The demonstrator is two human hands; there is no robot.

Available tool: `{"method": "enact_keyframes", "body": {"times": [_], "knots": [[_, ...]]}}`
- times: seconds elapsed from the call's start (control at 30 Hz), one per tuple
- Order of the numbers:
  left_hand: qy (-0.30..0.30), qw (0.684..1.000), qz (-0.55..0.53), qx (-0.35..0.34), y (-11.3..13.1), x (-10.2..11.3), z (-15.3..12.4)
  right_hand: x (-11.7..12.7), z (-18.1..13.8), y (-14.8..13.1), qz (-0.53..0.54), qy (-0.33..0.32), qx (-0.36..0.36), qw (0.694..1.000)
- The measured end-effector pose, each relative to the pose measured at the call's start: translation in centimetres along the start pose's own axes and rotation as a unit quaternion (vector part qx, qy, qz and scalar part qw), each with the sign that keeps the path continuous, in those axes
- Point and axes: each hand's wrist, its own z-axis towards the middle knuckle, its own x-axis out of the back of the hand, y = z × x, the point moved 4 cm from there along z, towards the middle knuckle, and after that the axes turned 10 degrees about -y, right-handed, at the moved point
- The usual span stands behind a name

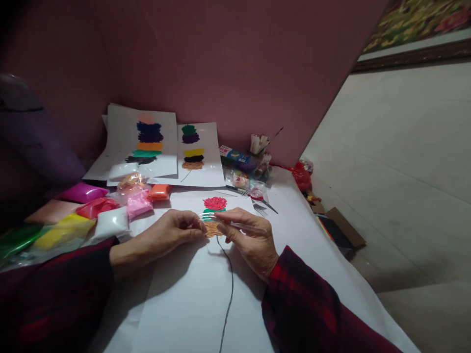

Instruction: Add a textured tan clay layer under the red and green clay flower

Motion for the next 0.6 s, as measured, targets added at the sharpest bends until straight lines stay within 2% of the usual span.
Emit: {"method": "enact_keyframes", "body": {"times": [0.07,0.2,0.33,0.47,0.6], "knots": [[-0.005,1.000,0.016,0.010,0.2,0.3,-0.2,0.1,0.0,0.0,0.000,0.016,-0.001,1.000],[-0.009,0.997,0.008,0.080,0.8,1.0,-0.8,0.3,-0.1,0.3,0.005,0.070,-0.006,0.998],[-0.018,0.987,-0.140,0.073,1.7,1.5,-1.4,0.5,-0.2,0.3,0.005,0.092,0.000,0.996],[-0.032,0.953,-0.299,0.047,1.7,1.3,-1.7,0.2,-0.3,0.0,0.013,0.062,0.011,0.998],[-0.111,0.930,-0.350,0.030,1.9,0.0,-1.9,-0.2,-0.4,-0.3,0.003,0.005,0.014,1.000]]}}
